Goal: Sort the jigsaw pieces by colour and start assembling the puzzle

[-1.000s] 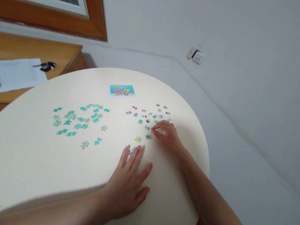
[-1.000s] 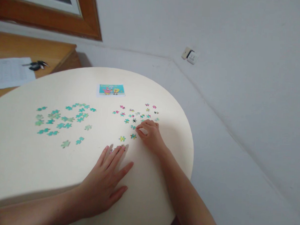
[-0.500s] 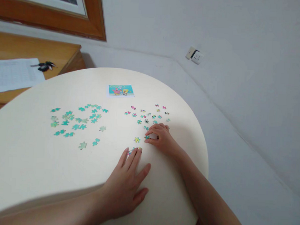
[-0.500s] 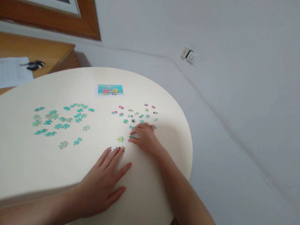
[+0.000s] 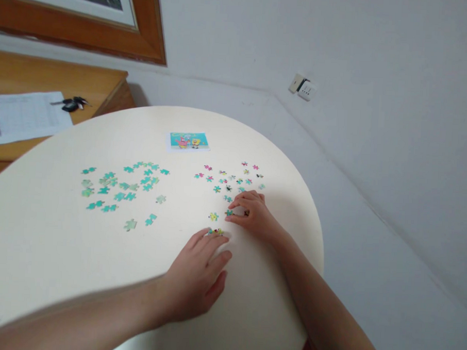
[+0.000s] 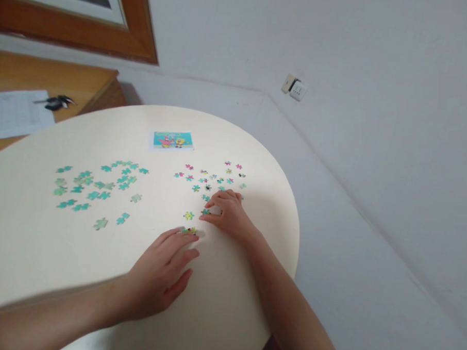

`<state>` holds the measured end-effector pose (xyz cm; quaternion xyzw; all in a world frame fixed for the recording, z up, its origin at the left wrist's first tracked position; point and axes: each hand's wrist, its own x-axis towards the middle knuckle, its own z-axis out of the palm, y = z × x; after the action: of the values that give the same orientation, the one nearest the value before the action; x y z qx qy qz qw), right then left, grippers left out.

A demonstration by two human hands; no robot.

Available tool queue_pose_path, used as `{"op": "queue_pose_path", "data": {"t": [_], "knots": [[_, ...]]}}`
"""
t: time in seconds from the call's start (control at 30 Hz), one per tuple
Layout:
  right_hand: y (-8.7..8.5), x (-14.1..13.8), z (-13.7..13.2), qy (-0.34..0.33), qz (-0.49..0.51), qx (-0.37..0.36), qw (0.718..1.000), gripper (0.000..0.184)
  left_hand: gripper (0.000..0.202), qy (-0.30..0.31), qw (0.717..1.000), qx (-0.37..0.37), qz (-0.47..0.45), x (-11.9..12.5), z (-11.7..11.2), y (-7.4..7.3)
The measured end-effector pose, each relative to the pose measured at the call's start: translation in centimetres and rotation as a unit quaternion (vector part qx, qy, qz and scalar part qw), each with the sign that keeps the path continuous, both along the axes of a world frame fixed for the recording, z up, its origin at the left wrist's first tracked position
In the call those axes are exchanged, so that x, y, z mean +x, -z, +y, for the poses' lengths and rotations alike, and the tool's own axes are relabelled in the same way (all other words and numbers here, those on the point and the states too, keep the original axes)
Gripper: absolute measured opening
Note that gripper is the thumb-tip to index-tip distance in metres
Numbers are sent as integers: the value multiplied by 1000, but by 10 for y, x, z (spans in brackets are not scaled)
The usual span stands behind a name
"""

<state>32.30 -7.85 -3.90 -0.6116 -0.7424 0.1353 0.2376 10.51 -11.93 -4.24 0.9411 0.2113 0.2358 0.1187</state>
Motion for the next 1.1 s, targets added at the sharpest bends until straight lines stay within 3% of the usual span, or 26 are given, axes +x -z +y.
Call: {"op": "queue_pose_path", "data": {"t": [0.23, 0.5, 0.67, 0.83, 1.1], "knots": [[3, 4, -1, -11, -9, 6, 1000, 19, 17, -71, 992, -62, -89, 0, 20, -12], [2, 1, -1, -6, -7, -17, 1000, 13, 19, -117, 984, -131, -41, -10, 43, -27], [1, -1, 0, -3, 3, -30, 1000, 11, 18, -123, 980, -154, 15, -17, 52, -17], [1, -2, -1, -4, 6, -34, 999, 11, 17, -66, 985, -160, 18, -20, 55, -9], [6, -1, -1, -21, 12, -13, 1000, 9, 20, -46, 992, -111, 26, -25, 59, 0]]}}
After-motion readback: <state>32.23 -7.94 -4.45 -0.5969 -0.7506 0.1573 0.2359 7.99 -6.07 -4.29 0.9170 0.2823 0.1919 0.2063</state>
